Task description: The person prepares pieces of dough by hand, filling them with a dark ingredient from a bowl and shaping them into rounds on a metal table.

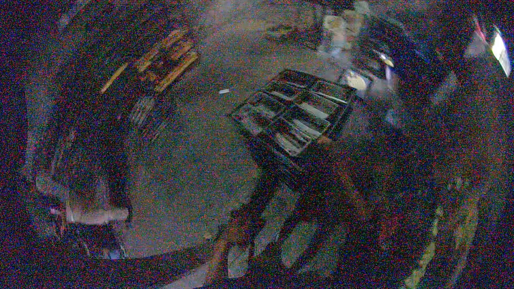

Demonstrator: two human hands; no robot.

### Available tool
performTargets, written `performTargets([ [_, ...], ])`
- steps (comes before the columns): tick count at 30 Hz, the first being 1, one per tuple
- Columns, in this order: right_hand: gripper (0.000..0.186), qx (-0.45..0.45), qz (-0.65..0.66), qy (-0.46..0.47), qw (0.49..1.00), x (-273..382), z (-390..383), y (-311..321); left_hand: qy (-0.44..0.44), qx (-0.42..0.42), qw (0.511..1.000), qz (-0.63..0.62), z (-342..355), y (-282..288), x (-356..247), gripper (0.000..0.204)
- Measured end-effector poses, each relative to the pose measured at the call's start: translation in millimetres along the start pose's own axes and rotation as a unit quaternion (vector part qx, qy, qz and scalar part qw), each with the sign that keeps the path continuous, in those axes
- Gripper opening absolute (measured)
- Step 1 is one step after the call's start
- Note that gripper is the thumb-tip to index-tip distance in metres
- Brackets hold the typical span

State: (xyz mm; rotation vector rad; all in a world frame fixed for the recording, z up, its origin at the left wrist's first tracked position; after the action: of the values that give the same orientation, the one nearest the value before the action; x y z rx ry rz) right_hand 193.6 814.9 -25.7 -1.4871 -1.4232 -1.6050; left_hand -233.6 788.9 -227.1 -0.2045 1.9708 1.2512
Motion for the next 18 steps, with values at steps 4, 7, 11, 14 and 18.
performTargets([
  [4,0.019,0.005,0.093,0.003,0.996,-25,-26,5,0.068,0.016,0.979,-0.19,20,17,4,0.049],
  [7,0.018,-0.015,0.194,0.006,0.981,-57,-75,24,0.11,0.018,0.939,-0.325,35,31,-3,0.051],
  [11,0.017,-0.094,0.301,0.027,0.949,-112,-181,45,0.092,-0.098,0.898,-0.418,51,37,-35,0.048],
  [14,0.016,-0.184,0.358,0.053,0.914,-159,-285,48,0.025,-0.091,0.935,-0.342,61,13,-64,0.048],
  [18,0.015,-0.331,0.398,0.084,0.851,-214,-459,30,-0.066,0.008,0.961,-0.27,44,-66,-115,0.047],
])
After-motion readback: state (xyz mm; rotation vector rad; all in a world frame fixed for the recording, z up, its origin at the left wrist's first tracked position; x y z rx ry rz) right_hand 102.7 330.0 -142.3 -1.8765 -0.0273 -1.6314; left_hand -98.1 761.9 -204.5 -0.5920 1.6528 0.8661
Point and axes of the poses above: each hand's wrist, its own z-axis towards the middle knuckle, its own y-axis out of the back of the hand, x = y × z, the point moved 6 cm from there along z, towards the middle knuckle, and after that the axes turned 13 degrees about z, right-handed, at the moved point
